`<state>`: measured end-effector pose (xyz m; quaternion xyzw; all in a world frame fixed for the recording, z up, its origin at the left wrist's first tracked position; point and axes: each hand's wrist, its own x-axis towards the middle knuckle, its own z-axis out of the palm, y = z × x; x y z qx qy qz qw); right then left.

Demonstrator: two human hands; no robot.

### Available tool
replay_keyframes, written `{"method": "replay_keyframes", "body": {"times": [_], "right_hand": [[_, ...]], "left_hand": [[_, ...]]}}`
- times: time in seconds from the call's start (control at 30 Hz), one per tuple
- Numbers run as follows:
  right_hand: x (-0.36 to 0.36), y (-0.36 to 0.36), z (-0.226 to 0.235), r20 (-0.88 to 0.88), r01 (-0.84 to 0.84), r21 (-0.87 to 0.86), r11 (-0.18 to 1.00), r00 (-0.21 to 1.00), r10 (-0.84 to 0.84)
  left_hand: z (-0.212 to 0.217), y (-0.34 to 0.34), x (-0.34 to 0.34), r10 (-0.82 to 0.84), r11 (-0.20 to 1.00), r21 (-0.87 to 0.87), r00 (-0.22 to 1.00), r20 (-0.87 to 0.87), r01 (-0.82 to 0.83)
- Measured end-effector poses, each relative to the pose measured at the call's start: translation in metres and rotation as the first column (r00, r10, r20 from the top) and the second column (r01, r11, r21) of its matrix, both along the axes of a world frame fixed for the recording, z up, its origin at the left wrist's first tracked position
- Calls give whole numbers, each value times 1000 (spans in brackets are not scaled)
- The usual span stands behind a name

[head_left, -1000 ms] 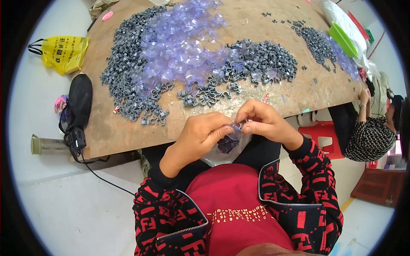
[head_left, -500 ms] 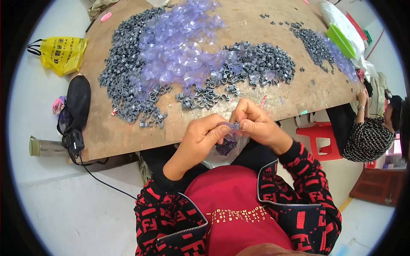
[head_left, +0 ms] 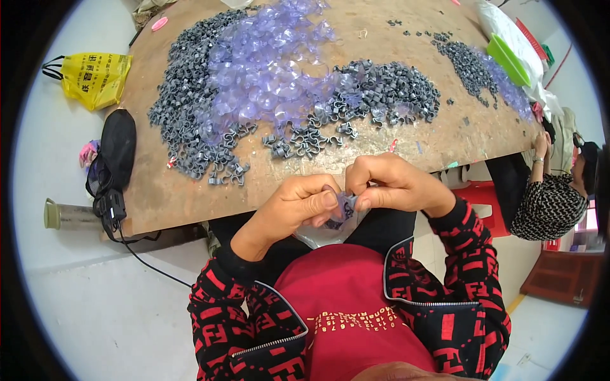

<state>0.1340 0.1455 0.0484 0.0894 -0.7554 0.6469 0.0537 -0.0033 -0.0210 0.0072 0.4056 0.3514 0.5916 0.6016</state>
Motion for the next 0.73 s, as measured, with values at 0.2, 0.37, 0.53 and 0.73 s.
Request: {"method": "replay_keyframes", "body": {"times": [0.2, 0.37, 0.53, 0.73], "right_hand": [[1, -8, -18, 174, 4, -459, 888, 981, 85], [12, -53, -53, 152, 90, -946, 312, 972, 179], [6, -47, -47, 147, 90, -824, 560, 987, 58], [-1, 0, -3, 57, -99, 65, 993, 994, 95]], "left_hand": [[15, 2, 6, 444, 894, 347, 673, -591, -284], [30, 3, -1, 699, 701, 713, 177, -693, 23], [26, 3, -11, 700, 684, 713, 137, -701, 154], [13, -1, -8, 62, 995, -60, 980, -191, -75]]}}
